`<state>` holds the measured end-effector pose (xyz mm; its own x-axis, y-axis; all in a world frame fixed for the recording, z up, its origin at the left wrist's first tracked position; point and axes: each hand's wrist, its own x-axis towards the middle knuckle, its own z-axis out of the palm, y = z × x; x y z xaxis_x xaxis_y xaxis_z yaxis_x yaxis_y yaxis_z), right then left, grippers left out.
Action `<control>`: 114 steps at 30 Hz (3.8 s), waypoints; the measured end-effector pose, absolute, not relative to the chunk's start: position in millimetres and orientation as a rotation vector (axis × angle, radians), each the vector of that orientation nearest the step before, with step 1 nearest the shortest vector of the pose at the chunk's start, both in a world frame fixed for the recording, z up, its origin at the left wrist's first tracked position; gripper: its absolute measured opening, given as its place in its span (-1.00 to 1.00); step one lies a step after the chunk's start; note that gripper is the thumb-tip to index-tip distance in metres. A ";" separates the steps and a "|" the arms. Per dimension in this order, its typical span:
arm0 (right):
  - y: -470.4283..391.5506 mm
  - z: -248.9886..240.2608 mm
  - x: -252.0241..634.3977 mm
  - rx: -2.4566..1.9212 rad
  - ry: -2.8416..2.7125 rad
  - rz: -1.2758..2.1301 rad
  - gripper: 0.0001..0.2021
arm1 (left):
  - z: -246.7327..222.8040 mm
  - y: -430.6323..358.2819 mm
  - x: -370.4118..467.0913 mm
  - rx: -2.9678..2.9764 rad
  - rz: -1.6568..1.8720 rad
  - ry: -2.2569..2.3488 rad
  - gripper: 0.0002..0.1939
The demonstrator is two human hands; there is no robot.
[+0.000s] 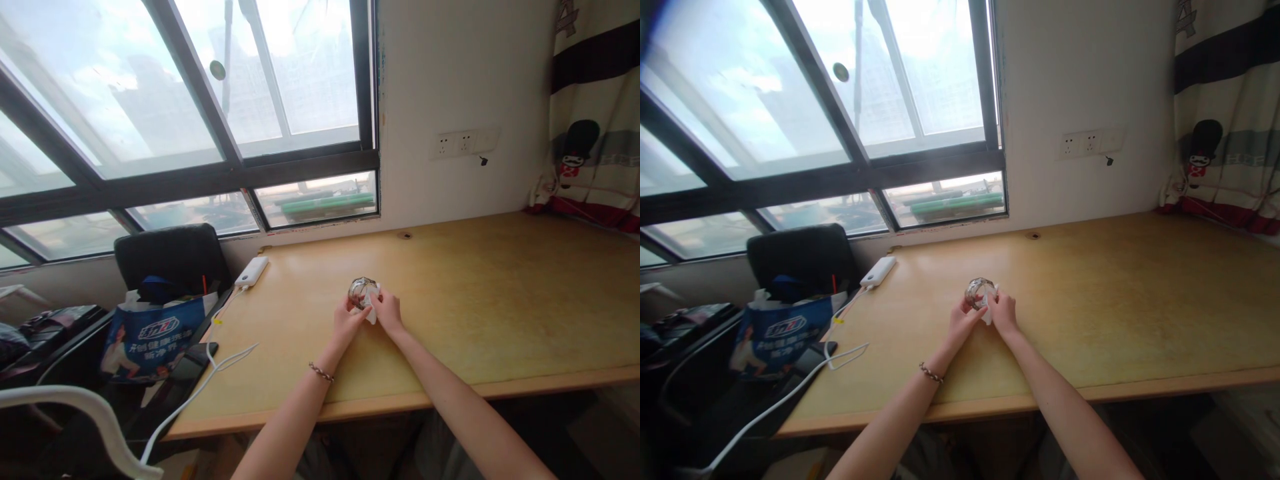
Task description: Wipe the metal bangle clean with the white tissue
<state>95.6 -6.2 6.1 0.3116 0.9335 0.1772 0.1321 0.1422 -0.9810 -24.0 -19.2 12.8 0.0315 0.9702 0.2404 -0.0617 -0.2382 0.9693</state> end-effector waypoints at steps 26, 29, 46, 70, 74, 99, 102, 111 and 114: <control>-8.0 12.0 103.5 -1.506 -1.601 0.314 -0.73 | 22.2 -28.3 -31.4 1.616 1.316 1.234 -0.68; -10.6 14.5 102.4 -1.449 -1.595 0.300 -0.74 | 22.1 -28.6 -33.2 1.547 1.352 1.233 -0.69; -7.6 5.4 93.3 -1.409 -1.695 0.575 -0.71 | 15.6 -18.9 -40.3 1.313 1.328 1.099 -0.61; 1.2 3.1 102.7 -1.559 -1.489 0.557 -0.69 | 13.2 -13.1 -33.5 1.391 1.215 0.957 -0.53; -8.4 12.0 103.2 -1.490 -1.553 0.356 -0.65 | 15.5 -14.8 -34.6 1.257 1.223 0.924 -0.43; 2.4 -8.7 89.9 -1.322 -1.232 1.349 -0.73 | 7.8 -10.6 -35.5 1.305 1.150 1.023 -0.48; 1.1 -4.4 93.6 -1.467 -1.390 1.007 -0.78 | 6.5 -10.3 -35.5 1.281 1.188 1.031 -0.45; -4.6 7.4 99.2 -1.441 -1.531 0.568 -0.78 | 13.4 -15.2 -38.8 1.151 1.224 1.071 -0.37; 0.3 0.8 93.2 -1.358 -1.514 0.984 -0.75 | 15.2 -15.7 -40.9 1.121 1.281 1.111 -0.35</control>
